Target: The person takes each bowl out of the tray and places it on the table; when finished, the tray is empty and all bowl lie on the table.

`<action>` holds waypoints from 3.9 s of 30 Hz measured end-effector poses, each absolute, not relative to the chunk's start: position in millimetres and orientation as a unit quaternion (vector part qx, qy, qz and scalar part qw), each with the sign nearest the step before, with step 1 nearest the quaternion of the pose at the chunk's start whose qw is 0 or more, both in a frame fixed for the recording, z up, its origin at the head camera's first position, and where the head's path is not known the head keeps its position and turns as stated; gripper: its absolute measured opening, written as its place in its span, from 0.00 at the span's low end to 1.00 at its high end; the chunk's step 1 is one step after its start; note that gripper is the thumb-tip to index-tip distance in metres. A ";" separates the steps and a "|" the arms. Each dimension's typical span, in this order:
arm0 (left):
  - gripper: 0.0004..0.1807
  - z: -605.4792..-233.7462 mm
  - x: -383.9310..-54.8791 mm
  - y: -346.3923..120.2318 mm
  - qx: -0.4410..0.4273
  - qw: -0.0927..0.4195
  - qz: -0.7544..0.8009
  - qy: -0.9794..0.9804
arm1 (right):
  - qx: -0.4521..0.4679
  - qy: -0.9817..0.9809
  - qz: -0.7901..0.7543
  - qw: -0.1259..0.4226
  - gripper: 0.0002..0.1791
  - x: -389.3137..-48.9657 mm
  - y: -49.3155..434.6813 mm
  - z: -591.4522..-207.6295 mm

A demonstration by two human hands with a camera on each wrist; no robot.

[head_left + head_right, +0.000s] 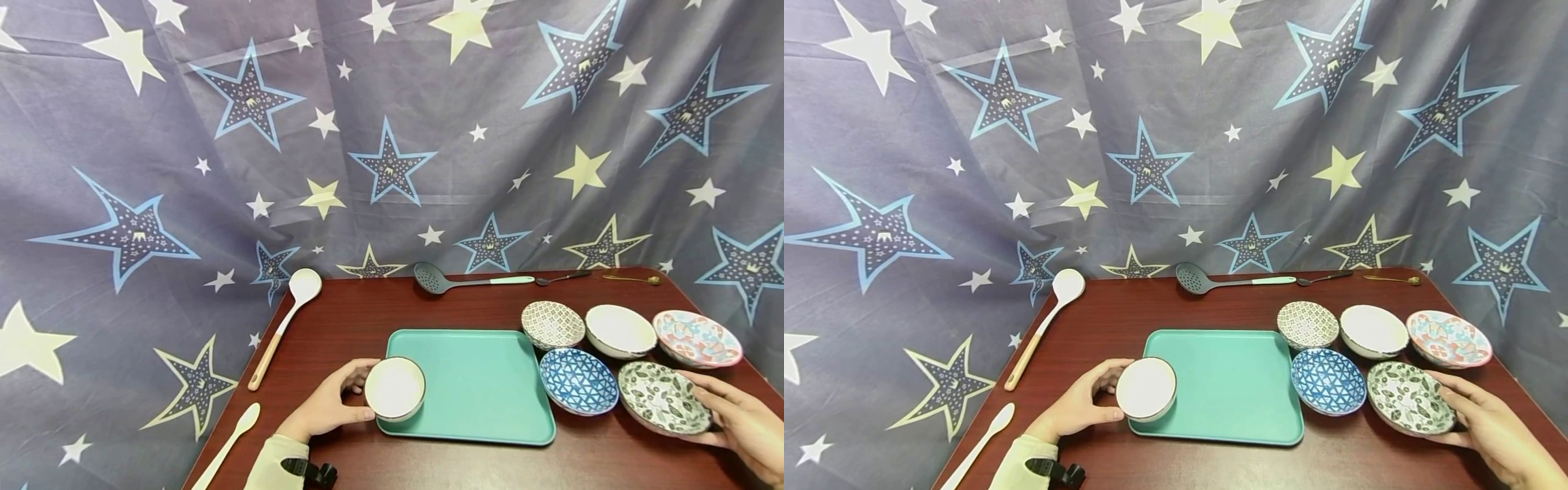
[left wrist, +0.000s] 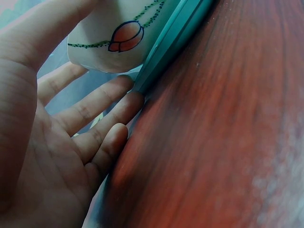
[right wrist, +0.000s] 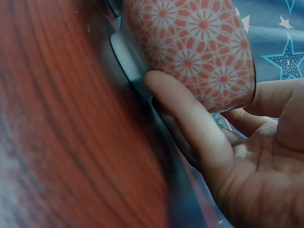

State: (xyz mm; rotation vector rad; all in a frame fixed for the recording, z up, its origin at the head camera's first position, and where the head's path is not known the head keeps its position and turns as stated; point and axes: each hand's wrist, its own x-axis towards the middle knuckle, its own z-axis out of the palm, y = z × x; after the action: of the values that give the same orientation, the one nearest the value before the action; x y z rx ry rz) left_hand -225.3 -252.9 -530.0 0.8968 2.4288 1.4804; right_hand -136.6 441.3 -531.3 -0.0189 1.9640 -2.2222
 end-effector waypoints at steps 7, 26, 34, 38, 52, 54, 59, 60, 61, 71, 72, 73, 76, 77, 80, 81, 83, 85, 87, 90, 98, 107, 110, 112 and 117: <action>0.43 -531.4 -226.8 -253.6 0.299 0.083 0.498 0.810 | -0.018 0.651 -0.754 0.086 0.28 -136.9 442.1 -533.8; 0.43 -532.1 -226.4 -253.7 0.301 0.077 0.489 0.816 | -0.066 0.611 -0.786 0.066 0.29 -137.4 437.6 -533.3; 0.44 -534.8 -227.4 -255.0 0.316 0.066 0.490 0.809 | 0.005 0.705 -0.708 -0.045 0.21 -136.1 441.2 -535.1; 0.44 -534.4 -227.9 -254.9 0.323 0.062 0.492 0.806 | -0.031 0.665 -0.738 -0.108 0.24 -135.9 442.0 -536.7; 0.41 -535.3 -229.4 -256.2 0.317 0.067 0.499 0.803 | -0.016 0.623 -0.722 -0.301 0.26 -145.4 406.7 -502.1; 0.41 -535.1 -229.1 -256.9 0.313 0.070 0.499 0.805 | -0.003 0.663 -0.682 -0.309 0.25 -146.6 399.1 -490.7; 0.38 -532.9 -228.9 -259.5 0.305 0.074 0.493 0.812 | 0.009 0.784 -0.557 -0.275 0.15 -146.3 379.7 -465.0; 0.37 -532.4 -228.8 -260.1 0.304 0.074 0.490 0.814 | 0.005 0.801 -0.536 -0.266 0.12 -146.6 375.9 -460.9; 0.37 -532.0 -228.6 -260.8 0.301 0.074 0.487 0.817 | 0.006 0.823 -0.506 -0.257 0.10 -146.8 372.1 -457.2; 0.35 -531.9 -226.4 -265.1 0.286 0.070 0.446 0.846 | -0.072 0.865 -0.441 -0.227 0.11 -163.1 327.6 -437.8; 0.35 -532.1 -226.4 -265.4 0.288 0.069 0.440 0.848 | -0.074 0.867 -0.439 -0.223 0.11 -164.4 323.0 -436.8; 0.34 -532.4 -226.2 -265.5 0.290 0.069 0.435 0.850 | -0.079 0.866 -0.443 -0.217 0.11 -165.6 318.5 -436.2; 0.33 -533.3 -226.1 -265.1 0.292 0.071 0.423 0.855 | -0.108 0.846 -0.483 -0.197 0.11 -170.1 304.9 -434.7; 0.33 -533.9 -226.2 -264.8 0.294 0.069 0.418 0.856 | -0.119 0.838 -0.498 -0.190 0.11 -171.9 300.8 -434.2; 0.33 -534.5 -226.2 -263.5 0.295 0.068 0.412 0.860 | -0.148 0.813 -0.537 -0.168 0.11 -176.5 288.6 -432.5; 0.32 -534.7 -226.0 -263.1 0.293 0.067 0.411 0.861 | -0.151 0.807 -0.548 -0.159 0.12 -177.6 284.5 -432.2; 0.33 -534.7 -225.4 -262.3 0.288 0.068 0.411 0.862 | -0.156 0.802 -0.559 -0.144 0.12 -179.6 275.7 -432.1; 0.33 -534.2 -224.7 -261.7 0.282 0.070 0.413 0.863 | -0.160 0.799 -0.564 -0.130 0.13 -180.9 266.1 -433.1; 0.33 -534.2 -224.1 -261.5 0.280 0.070 0.413 0.864 | -0.164 0.797 -0.569 -0.116 0.13 -182.3 256.4 -434.1; 0.33 -533.9 -223.9 -260.8 0.280 0.067 0.411 0.865 | -0.173 0.794 -0.574 -0.099 0.14 -185.5 243.7 -434.9; 0.32 -535.4 -224.2 -258.6 0.278 0.063 0.403 0.870 | -0.174 0.749 -0.639 0.004 0.19 -193.7 218.9 -430.8; 0.32 -535.8 -222.9 -253.3 0.275 0.048 0.409 0.869 | -0.173 0.747 -0.641 0.035 0.19 -203.1 196.0 -434.6; 0.32 -536.5 -223.1 -252.5 0.275 0.045 0.410 0.868 | -0.180 0.740 -0.646 0.046 0.19 -206.1 188.4 -437.0; 0.32 -536.8 -223.5 -252.8 0.275 0.045 0.407 0.870 | -0.181 0.738 -0.647 0.057 0.20 -207.5 182.8 -438.3; 0.30 -536.0 -224.7 -253.8 0.280 0.050 0.402 0.870 | -0.184 0.734 -0.649 0.078 0.20 -210.7 166.9 -441.4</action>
State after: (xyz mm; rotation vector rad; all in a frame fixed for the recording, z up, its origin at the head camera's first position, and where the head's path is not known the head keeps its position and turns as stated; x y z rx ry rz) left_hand -224.7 -253.8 -536.0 0.8541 2.6510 1.2239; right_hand -210.7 166.9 -441.4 -0.5499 2.1986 -1.9428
